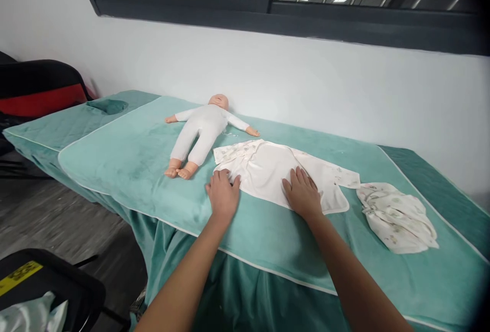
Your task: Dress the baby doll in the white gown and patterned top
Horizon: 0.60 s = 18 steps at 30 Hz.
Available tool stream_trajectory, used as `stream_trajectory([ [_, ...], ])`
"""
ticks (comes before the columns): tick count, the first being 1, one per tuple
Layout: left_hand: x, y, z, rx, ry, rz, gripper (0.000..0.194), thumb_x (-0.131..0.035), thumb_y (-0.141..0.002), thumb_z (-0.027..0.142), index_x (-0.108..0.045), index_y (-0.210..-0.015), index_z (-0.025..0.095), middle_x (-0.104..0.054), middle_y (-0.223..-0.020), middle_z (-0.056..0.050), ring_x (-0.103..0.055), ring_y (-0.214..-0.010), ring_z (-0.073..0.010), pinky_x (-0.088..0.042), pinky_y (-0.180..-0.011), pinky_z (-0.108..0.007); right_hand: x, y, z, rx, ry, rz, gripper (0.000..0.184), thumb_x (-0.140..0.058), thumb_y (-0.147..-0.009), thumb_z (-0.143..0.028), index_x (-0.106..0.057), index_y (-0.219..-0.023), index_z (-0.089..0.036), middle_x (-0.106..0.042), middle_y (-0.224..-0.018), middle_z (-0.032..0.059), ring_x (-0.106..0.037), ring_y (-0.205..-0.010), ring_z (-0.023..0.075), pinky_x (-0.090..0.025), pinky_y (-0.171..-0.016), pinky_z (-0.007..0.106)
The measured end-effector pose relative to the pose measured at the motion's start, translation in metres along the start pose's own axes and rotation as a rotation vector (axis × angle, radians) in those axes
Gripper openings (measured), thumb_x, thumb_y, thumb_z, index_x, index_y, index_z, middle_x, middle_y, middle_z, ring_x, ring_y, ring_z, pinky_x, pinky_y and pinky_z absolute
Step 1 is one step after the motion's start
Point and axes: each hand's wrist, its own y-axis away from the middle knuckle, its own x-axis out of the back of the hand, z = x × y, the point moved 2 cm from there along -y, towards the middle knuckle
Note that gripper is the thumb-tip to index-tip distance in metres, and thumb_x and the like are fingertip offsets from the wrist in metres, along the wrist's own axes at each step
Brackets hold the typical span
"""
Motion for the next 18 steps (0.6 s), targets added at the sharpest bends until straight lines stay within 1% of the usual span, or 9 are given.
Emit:
stream_trajectory([
  [2,0.0004,0.0015,-0.0003,-0.020,-0.008,-0.003,0.031,-0.056,-0.091,0.043,-0.057,-0.112,0.021,-0.064,-0.112,-0.010,-0.058,-0.108,-0.0297,-0.041,-0.088,-0.044,0.0008,0.0006,-0.0007,0.004,0.016,-0.007,0.062,-0.025,-0.102,-0.043,-0.039,-0.150,-0.005,-0.033,-0.159,0.0181,-0.030,-0.148,0.0281,-0.026,-0.118,0.043],
  [5,0.0015,0.0027,0.0000,-0.014,-0.004,0.000,0.031,-0.057,-0.091,0.044,-0.059,-0.111,0.021,-0.065,-0.110,-0.010,-0.059,-0.106,-0.0295,-0.040,-0.087,-0.042,0.0009,0.0015,-0.0016,0.022,0.031,-0.011,0.062,-0.024,-0.103,-0.042,-0.039,-0.150,-0.005,-0.033,-0.159,0.0182,-0.030,-0.148,0.0281,-0.027,-0.118,0.043],
  [9,0.0018,0.0041,0.0006,-0.040,0.030,-0.015,0.030,-0.054,-0.092,0.045,-0.061,-0.108,0.021,-0.070,-0.090,-0.006,-0.063,-0.095,-0.0278,-0.039,-0.084,-0.041,0.0001,0.0021,-0.0022,0.036,0.034,-0.004,0.062,-0.024,-0.103,-0.042,-0.039,-0.149,-0.004,-0.033,-0.159,0.0189,-0.030,-0.148,0.0284,-0.027,-0.118,0.043],
  [11,0.0014,0.0051,0.0016,-0.075,0.020,-0.012,0.031,-0.054,-0.092,0.047,-0.062,-0.108,0.021,-0.070,-0.086,-0.005,-0.063,-0.092,-0.0275,-0.038,-0.084,-0.042,0.0003,0.0020,-0.0025,0.032,0.034,-0.006,0.062,-0.025,-0.102,-0.042,-0.038,-0.150,-0.003,-0.032,-0.159,0.0190,-0.030,-0.148,0.0287,-0.027,-0.118,0.044],
  [14,0.0009,0.0062,0.0045,-0.127,-0.031,0.014,0.033,-0.058,-0.089,0.048,-0.063,-0.106,0.021,-0.069,-0.097,-0.007,-0.062,-0.097,-0.0286,-0.038,-0.084,-0.044,0.0017,0.0017,-0.0034,0.026,0.029,-0.009,0.062,-0.025,-0.102,-0.042,-0.039,-0.150,-0.004,-0.032,-0.160,0.0185,-0.030,-0.148,0.0284,-0.027,-0.118,0.044],
  [16,0.0010,0.0062,0.0066,-0.159,-0.050,0.013,0.031,-0.063,-0.086,0.049,-0.064,-0.101,0.022,-0.068,-0.104,-0.008,-0.060,-0.101,-0.0295,-0.038,-0.085,-0.044,0.0027,0.0018,-0.0041,0.019,0.024,-0.010,0.062,-0.025,-0.102,-0.042,-0.039,-0.150,-0.005,-0.032,-0.160,0.0179,-0.030,-0.148,0.0279,-0.027,-0.118,0.043],
  [18,0.0014,0.0058,0.0079,-0.190,-0.055,-0.007,0.026,-0.064,-0.085,0.047,-0.064,-0.095,0.023,-0.066,-0.103,-0.007,-0.059,-0.102,-0.0294,-0.038,-0.085,-0.044,0.0031,0.0019,-0.0044,0.015,0.021,-0.006,0.062,-0.024,-0.102,-0.042,-0.039,-0.150,-0.005,-0.032,-0.160,0.0175,-0.030,-0.148,0.0274,-0.026,-0.118,0.043],
])
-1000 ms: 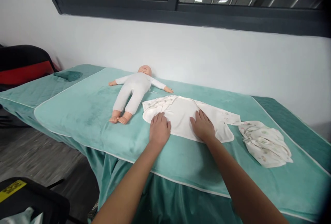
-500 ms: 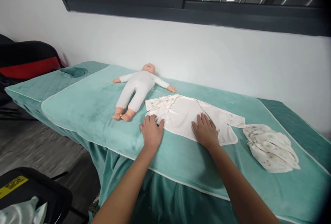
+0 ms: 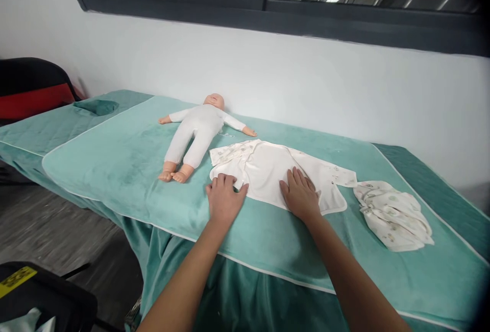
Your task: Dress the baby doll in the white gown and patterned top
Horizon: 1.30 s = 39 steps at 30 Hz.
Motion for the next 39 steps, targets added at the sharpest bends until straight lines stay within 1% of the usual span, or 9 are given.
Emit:
stream_trajectory([
  [4,0.001,0.000,-0.001,-0.062,-0.011,-0.037,0.013,-0.058,-0.090,0.035,-0.062,-0.088,0.023,-0.065,-0.095,-0.005,-0.058,-0.097,-0.0276,-0.038,-0.082,-0.043,0.000,0.000,0.000,-0.001,-0.002,0.010,0.062,-0.025,-0.102,-0.042,-0.039,-0.149,-0.005,-0.033,-0.159,0.0172,-0.030,-0.148,0.0278,-0.026,-0.118,0.043],
  [6,0.001,0.000,-0.003,-0.060,-0.001,-0.025,0.014,-0.053,-0.093,0.031,-0.059,-0.085,0.022,-0.065,-0.091,-0.005,-0.058,-0.094,-0.0265,-0.038,-0.081,-0.042,0.000,0.000,-0.001,0.004,0.002,0.015,0.062,-0.025,-0.102,-0.042,-0.040,-0.149,-0.005,-0.034,-0.159,0.0168,-0.030,-0.148,0.0278,-0.026,-0.118,0.043],
  [9,0.001,0.002,-0.007,-0.004,0.041,0.021,0.017,-0.048,-0.096,0.029,-0.055,-0.083,0.021,-0.063,-0.089,-0.005,-0.057,-0.091,-0.0252,-0.038,-0.079,-0.040,0.001,0.000,-0.001,0.016,0.002,0.012,0.062,-0.025,-0.102,-0.041,-0.040,-0.149,-0.004,-0.035,-0.159,0.0164,-0.030,-0.148,0.0272,-0.025,-0.119,0.041],
  [15,-0.001,0.003,-0.009,0.030,0.082,0.057,0.013,-0.053,-0.092,0.028,-0.054,-0.081,0.022,-0.062,-0.087,-0.003,-0.056,-0.090,-0.0253,-0.038,-0.077,-0.039,-0.001,-0.004,-0.001,0.034,-0.046,-0.036,0.061,-0.024,-0.102,-0.039,-0.037,-0.151,-0.005,-0.030,-0.161,0.0141,-0.026,-0.150,0.0246,-0.023,-0.120,0.041],
  [20,0.000,0.002,-0.010,0.045,0.107,0.085,0.007,-0.053,-0.090,0.022,-0.054,-0.083,0.022,-0.062,-0.089,-0.004,-0.056,-0.091,-0.0255,-0.040,-0.076,-0.039,-0.004,-0.024,-0.011,0.142,-0.161,-0.040,0.062,-0.023,-0.103,-0.041,-0.036,-0.151,-0.005,-0.030,-0.161,0.0144,-0.025,-0.150,0.0246,-0.021,-0.121,0.040],
  [24,-0.001,0.001,-0.013,0.030,0.211,0.122,0.003,-0.052,-0.090,0.020,-0.054,-0.088,0.022,-0.060,-0.091,-0.005,-0.057,-0.091,-0.0244,-0.044,-0.078,-0.039,-0.005,-0.050,-0.030,0.136,-0.212,-0.039,0.063,-0.023,-0.103,-0.042,-0.035,-0.151,-0.003,-0.029,-0.161,0.0173,-0.025,-0.150,0.0268,-0.021,-0.120,0.041],
  [27,-0.001,0.002,-0.014,-0.003,0.333,0.146,0.004,-0.051,-0.091,0.018,-0.053,-0.091,0.021,-0.057,-0.095,-0.006,-0.057,-0.092,-0.0221,-0.047,-0.081,-0.038,-0.005,-0.061,-0.051,0.165,-0.221,-0.045,0.063,-0.024,-0.103,-0.043,-0.036,-0.150,-0.002,-0.030,-0.160,0.0188,-0.024,-0.150,0.0279,-0.020,-0.120,0.042],
  [32,0.000,0.003,-0.014,-0.005,0.460,0.186,0.004,-0.051,-0.092,0.018,-0.052,-0.093,0.022,-0.054,-0.104,-0.008,-0.056,-0.102,-0.0209,-0.049,-0.088,-0.037,-0.004,-0.059,-0.087,0.235,-0.260,-0.016,0.066,-0.025,-0.103,-0.047,-0.038,-0.149,-0.001,-0.032,-0.159,0.0215,-0.026,-0.149,0.0287,-0.023,-0.119,0.041],
  [39,-0.002,0.003,-0.015,-0.007,0.460,0.175,0.004,-0.052,-0.093,0.020,-0.050,-0.095,0.023,-0.054,-0.107,-0.008,-0.057,-0.107,-0.0214,-0.050,-0.092,-0.038,-0.003,-0.058,-0.124,0.281,-0.301,0.044,0.065,-0.032,-0.102,-0.047,-0.041,-0.144,0.002,-0.038,-0.154,0.0246,-0.031,-0.146,0.0312,-0.024,-0.118,0.042],
])
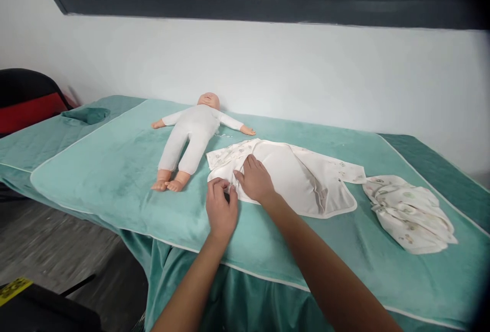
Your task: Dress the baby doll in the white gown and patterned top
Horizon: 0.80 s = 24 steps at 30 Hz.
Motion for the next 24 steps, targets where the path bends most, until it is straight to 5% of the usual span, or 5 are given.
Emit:
stream_trajectory([
  [5,0.000,0.003,0.003,-0.084,0.018,-0.038,0.012,-0.055,-0.092,0.021,-0.051,-0.103,0.023,-0.054,-0.119,-0.010,-0.056,-0.118,-0.0215,-0.049,-0.100,-0.039,0.001,-0.012,-0.009,0.046,-0.031,0.032,0.047,-0.040,-0.100,-0.045,-0.055,-0.125,-0.007,-0.059,-0.132,0.0205,-0.047,-0.130,0.0291,-0.030,-0.112,0.041],
  [12,0.000,0.005,0.007,-0.188,0.063,-0.080,0.019,-0.048,-0.093,0.011,-0.050,-0.109,0.022,-0.056,-0.130,-0.011,-0.053,-0.128,-0.0195,-0.046,-0.109,-0.041,0.011,-0.012,-0.002,0.052,-0.230,0.141,0.028,-0.041,-0.100,-0.034,-0.061,-0.112,-0.018,-0.067,-0.117,0.0098,-0.056,-0.117,0.0237,-0.037,-0.107,0.037],
  [18,0.002,0.008,0.006,-0.185,0.005,0.029,0.021,-0.043,-0.093,0.006,-0.051,-0.106,0.021,-0.055,-0.137,-0.014,-0.052,-0.133,-0.0207,-0.045,-0.109,-0.043,0.013,-0.005,0.034,-0.355,-0.391,0.220,0.051,-0.028,-0.094,-0.015,-0.055,-0.136,-0.009,-0.049,-0.150,0.0114,-0.043,-0.139,0.0203,-0.031,-0.117,0.033],
  [24,0.002,0.010,0.003,-0.214,0.023,0.113,0.024,-0.046,-0.090,0.004,-0.051,-0.109,0.019,-0.052,-0.142,-0.017,-0.048,-0.137,-0.0228,-0.044,-0.110,-0.045,0.010,0.000,0.034,-0.255,-0.106,0.042,0.052,-0.029,-0.098,-0.022,-0.048,-0.142,-0.001,-0.039,-0.156,0.0200,-0.030,-0.148,0.0287,-0.022,-0.120,0.043],
])
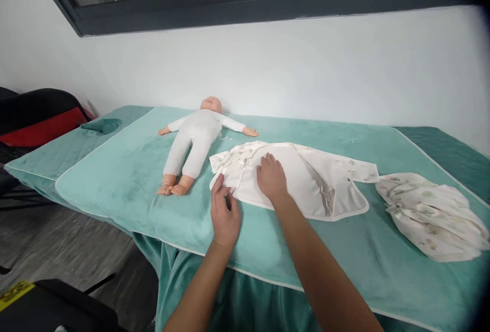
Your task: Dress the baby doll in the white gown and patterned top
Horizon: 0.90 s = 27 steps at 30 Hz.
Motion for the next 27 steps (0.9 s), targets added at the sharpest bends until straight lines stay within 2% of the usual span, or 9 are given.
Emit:
stream_trajectory([
  [3,0.000,0.000,-0.001,0.006,0.024,-0.005,0.023,-0.047,-0.091,0.006,-0.051,-0.110,0.019,-0.054,-0.140,-0.017,-0.050,-0.135,-0.0227,-0.044,-0.109,-0.045,-0.003,0.002,-0.011,0.110,0.082,-0.096,0.061,-0.028,-0.102,-0.037,-0.038,-0.149,0.001,-0.028,-0.160,0.0212,-0.022,-0.150,0.0293,-0.019,-0.121,0.044],
  [7,0.000,0.000,0.000,-0.013,0.015,-0.015,0.020,-0.048,-0.090,0.008,-0.054,-0.107,0.018,-0.059,-0.129,-0.015,-0.055,-0.126,-0.0233,-0.045,-0.104,-0.045,-0.007,-0.003,-0.018,0.177,0.095,-0.159,0.071,-0.025,-0.102,-0.050,-0.032,-0.152,0.001,-0.022,-0.163,0.0210,-0.017,-0.152,0.0299,-0.016,-0.121,0.044],
  [13,0.000,0.000,0.002,-0.029,-0.104,0.004,0.018,-0.050,-0.089,0.009,-0.057,-0.103,0.018,-0.064,-0.112,-0.012,-0.058,-0.109,-0.0244,-0.044,-0.097,-0.046,-0.013,-0.021,-0.031,0.182,0.079,-0.182,0.080,-0.025,-0.100,-0.058,-0.041,-0.146,0.005,-0.029,-0.158,0.0272,-0.019,-0.151,0.0343,-0.015,-0.120,0.044],
  [17,0.000,-0.001,0.002,-0.043,-0.083,-0.026,0.018,-0.048,-0.089,0.008,-0.056,-0.101,0.018,-0.062,-0.109,-0.011,-0.057,-0.108,-0.0240,-0.043,-0.097,-0.044,-0.013,-0.032,-0.037,0.230,0.073,-0.193,0.083,-0.023,-0.099,-0.063,-0.054,-0.135,0.005,-0.043,-0.148,0.0304,-0.029,-0.146,0.0378,-0.019,-0.118,0.048],
  [20,0.000,-0.001,-0.001,-0.031,-0.073,-0.077,0.018,-0.047,-0.089,0.007,-0.055,-0.100,0.018,-0.062,-0.102,-0.009,-0.057,-0.102,-0.0232,-0.045,-0.092,-0.040,-0.007,-0.037,-0.026,0.337,0.054,-0.178,0.070,-0.027,-0.100,-0.060,-0.057,-0.135,-0.006,-0.050,-0.147,0.0200,-0.038,-0.142,0.0290,-0.022,-0.118,0.041],
  [23,0.000,0.001,-0.004,-0.017,-0.072,-0.156,0.021,-0.044,-0.087,0.003,-0.054,-0.097,0.019,-0.060,-0.092,-0.006,-0.055,-0.091,-0.0218,-0.046,-0.082,-0.036,0.002,-0.039,-0.001,0.399,0.042,-0.151,0.055,-0.029,-0.103,-0.049,-0.049,-0.143,-0.017,-0.046,-0.153,0.0089,-0.034,-0.145,0.0192,-0.023,-0.119,0.034],
  [27,0.001,0.004,-0.004,-0.043,-0.053,-0.216,0.022,-0.043,-0.085,0.001,-0.054,-0.089,0.020,-0.059,-0.086,-0.004,-0.053,-0.085,-0.0210,-0.044,-0.079,-0.035,0.008,-0.043,0.044,0.333,0.061,-0.118,0.058,-0.027,-0.103,-0.043,-0.040,-0.149,-0.010,-0.035,-0.159,0.0134,-0.026,-0.150,0.0226,-0.023,-0.120,0.042],
])
